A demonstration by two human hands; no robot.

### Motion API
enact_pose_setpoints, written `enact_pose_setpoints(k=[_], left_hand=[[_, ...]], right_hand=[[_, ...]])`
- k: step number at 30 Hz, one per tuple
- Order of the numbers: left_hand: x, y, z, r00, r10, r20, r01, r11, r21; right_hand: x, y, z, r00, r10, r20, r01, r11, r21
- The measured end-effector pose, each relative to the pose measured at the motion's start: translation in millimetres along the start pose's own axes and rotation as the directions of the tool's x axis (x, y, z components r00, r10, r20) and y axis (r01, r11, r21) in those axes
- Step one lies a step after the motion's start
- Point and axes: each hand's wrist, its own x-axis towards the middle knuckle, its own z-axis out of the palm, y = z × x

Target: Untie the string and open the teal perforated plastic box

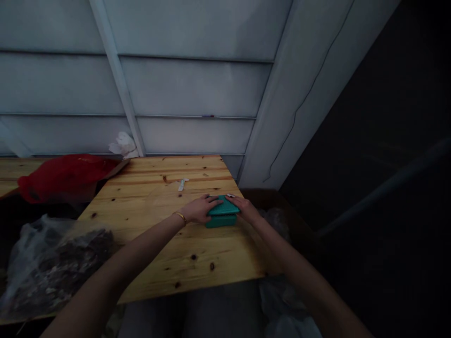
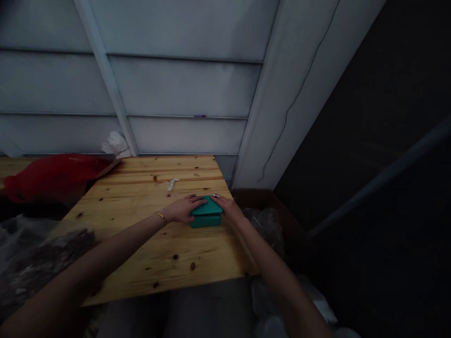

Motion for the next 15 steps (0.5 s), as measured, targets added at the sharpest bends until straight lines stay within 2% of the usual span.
enact_pose_setpoints(k=[5, 10, 13, 15], left_hand=[[2.7, -6.3, 4.6, 0.999, 0.044, -0.018, -0.042, 0.996, 0.074], [0.9, -10.9, 9.3, 0.995, 0.011, -0.104, 0.008, 0.984, 0.181], [-0.4, -6.9, 0.9, 0.987, -0.022, -0.156, 0.051, 0.982, 0.181], [-2.6, -1.4, -11.6, 0.982, -0.071, -0.176, 0.092, 0.989, 0.113]], right_hand=[[-4.3, 6.7, 3.6, 0.997, -0.074, -0.019, 0.073, 0.997, -0.039], [-1.6, 7.8, 0.0, 0.986, -0.158, -0.059, 0.150, 0.980, -0.129], [6.4, 3.1, -12.8, 0.976, -0.201, -0.088, 0.186, 0.971, -0.151], [13.3, -3.8, -24.8, 0.970, -0.216, -0.108, 0.201, 0.970, -0.137]])
